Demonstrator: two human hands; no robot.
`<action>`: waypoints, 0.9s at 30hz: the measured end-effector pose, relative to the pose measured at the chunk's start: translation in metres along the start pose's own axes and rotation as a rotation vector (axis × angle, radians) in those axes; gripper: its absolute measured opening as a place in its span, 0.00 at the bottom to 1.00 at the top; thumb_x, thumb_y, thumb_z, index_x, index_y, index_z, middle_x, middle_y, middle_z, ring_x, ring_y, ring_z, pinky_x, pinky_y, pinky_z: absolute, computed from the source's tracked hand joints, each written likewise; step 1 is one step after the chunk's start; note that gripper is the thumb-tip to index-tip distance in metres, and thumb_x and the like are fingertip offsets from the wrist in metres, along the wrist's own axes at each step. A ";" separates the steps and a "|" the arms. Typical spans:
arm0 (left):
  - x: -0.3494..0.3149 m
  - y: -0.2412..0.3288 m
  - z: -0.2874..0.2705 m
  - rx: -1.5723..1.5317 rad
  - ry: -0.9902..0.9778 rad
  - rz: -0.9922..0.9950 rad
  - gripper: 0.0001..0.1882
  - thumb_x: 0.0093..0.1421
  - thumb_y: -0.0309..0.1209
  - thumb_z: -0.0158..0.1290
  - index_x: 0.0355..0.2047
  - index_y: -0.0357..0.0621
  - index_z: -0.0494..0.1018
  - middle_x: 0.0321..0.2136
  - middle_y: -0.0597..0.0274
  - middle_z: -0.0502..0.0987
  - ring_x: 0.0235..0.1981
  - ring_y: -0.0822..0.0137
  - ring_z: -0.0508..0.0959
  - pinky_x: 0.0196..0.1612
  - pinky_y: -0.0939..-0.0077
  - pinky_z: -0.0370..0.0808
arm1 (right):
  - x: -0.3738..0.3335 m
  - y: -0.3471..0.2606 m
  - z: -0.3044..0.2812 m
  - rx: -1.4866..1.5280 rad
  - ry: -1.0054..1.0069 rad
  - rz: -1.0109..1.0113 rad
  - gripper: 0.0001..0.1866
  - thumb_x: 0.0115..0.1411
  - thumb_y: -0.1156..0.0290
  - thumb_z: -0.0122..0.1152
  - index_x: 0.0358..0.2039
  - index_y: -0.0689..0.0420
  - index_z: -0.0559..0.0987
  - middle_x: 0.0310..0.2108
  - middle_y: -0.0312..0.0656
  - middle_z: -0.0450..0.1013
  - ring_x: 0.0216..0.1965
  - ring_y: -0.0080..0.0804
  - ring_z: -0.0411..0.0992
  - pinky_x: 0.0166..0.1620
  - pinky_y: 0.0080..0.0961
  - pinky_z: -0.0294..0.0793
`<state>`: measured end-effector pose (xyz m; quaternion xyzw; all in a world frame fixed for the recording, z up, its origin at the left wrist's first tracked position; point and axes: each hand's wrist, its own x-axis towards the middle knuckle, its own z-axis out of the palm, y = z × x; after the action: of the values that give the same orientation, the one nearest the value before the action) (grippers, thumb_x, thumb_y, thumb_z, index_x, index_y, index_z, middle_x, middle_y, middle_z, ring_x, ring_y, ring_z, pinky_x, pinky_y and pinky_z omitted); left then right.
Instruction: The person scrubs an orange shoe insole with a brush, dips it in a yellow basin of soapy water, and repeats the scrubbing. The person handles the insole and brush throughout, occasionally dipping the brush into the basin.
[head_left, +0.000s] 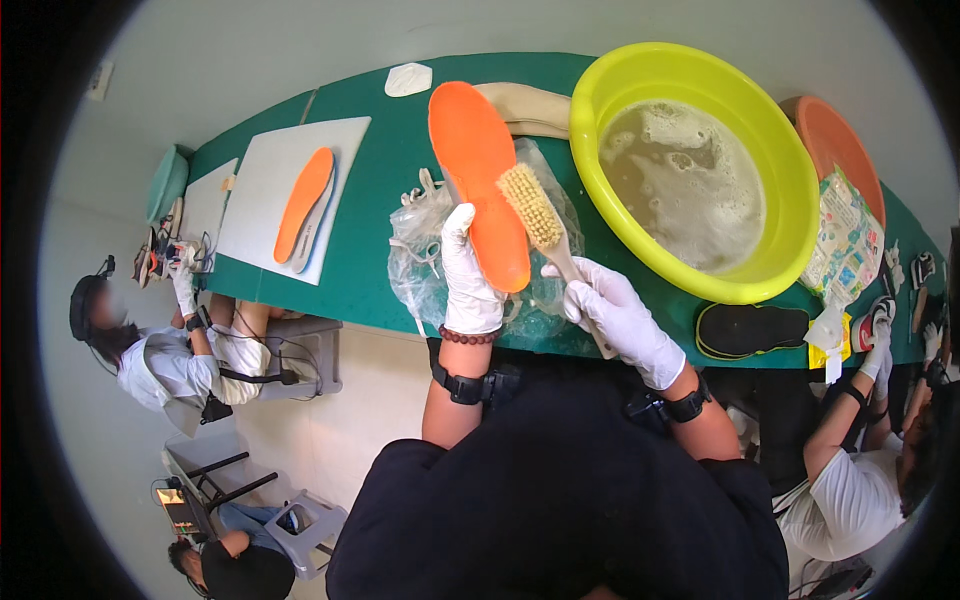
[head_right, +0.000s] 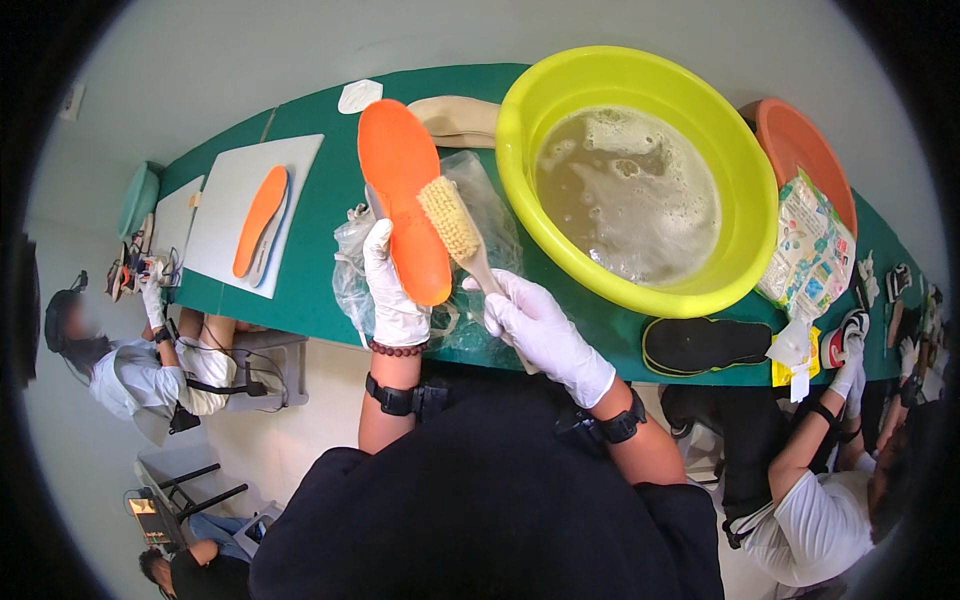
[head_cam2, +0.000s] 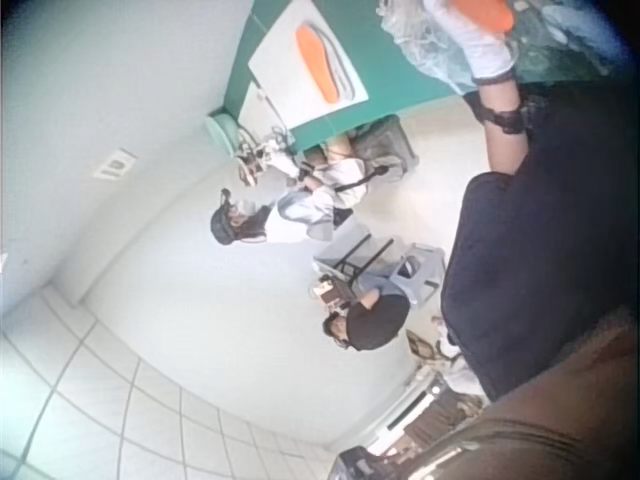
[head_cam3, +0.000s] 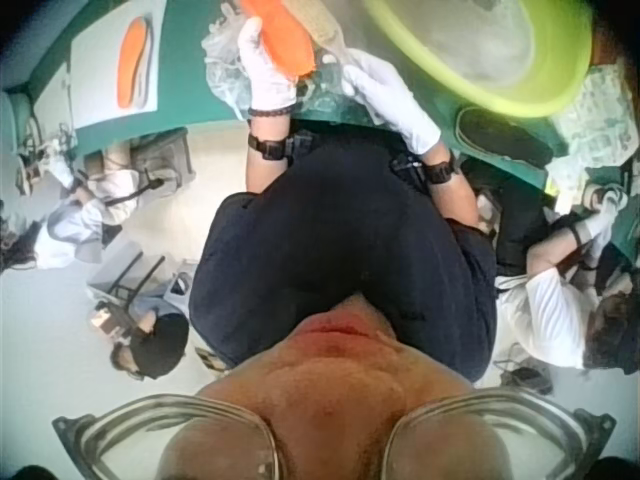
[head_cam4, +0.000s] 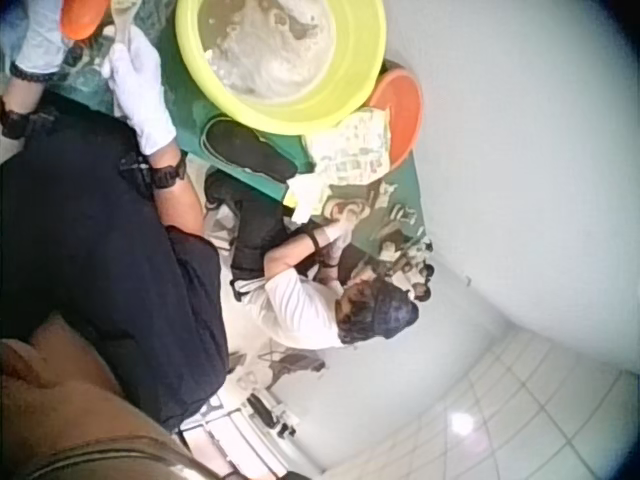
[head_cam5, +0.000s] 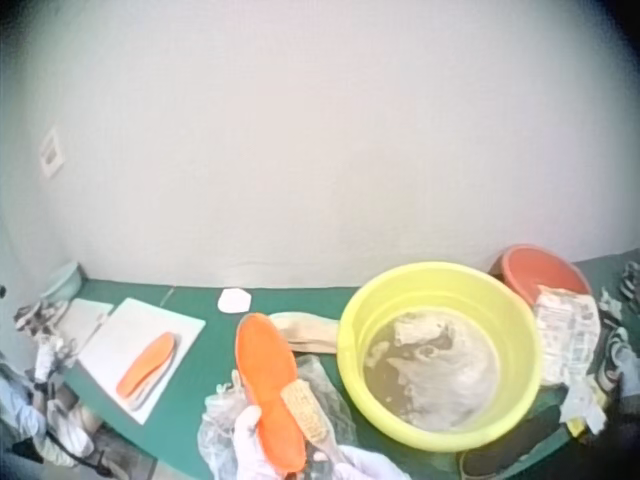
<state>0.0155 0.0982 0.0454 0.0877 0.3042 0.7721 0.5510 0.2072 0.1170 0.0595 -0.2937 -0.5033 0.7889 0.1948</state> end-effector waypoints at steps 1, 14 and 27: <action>0.001 0.001 -0.005 0.001 0.024 -0.010 0.31 0.57 0.43 0.53 0.57 0.40 0.64 0.48 0.53 0.75 0.46 0.57 0.78 0.49 0.60 0.77 | -0.002 -0.001 0.000 0.001 -0.006 -0.004 0.16 0.67 0.70 0.42 0.53 0.59 0.71 0.23 0.27 0.62 0.24 0.13 0.56 0.29 0.12 0.57; -0.016 0.003 -0.038 -0.005 -0.221 -0.095 0.32 0.66 0.53 0.39 0.59 0.39 0.62 0.46 0.51 0.74 0.36 0.60 0.77 0.37 0.62 0.79 | -0.021 0.011 0.006 -0.168 0.062 -0.083 0.15 0.66 0.73 0.44 0.52 0.58 0.71 0.23 0.29 0.64 0.24 0.14 0.60 0.29 0.16 0.64; -0.027 -0.003 -0.038 0.286 0.124 0.037 0.27 0.58 0.28 0.54 0.58 0.39 0.63 0.50 0.56 0.73 0.49 0.62 0.75 0.52 0.67 0.74 | -0.030 0.044 -0.009 0.042 0.091 -0.034 0.18 0.67 0.72 0.42 0.56 0.59 0.69 0.25 0.28 0.63 0.23 0.13 0.57 0.28 0.11 0.60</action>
<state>0.0097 0.0598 0.0187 0.1232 0.4430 0.7348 0.4987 0.2353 0.0868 0.0250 -0.3167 -0.4822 0.7816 0.2373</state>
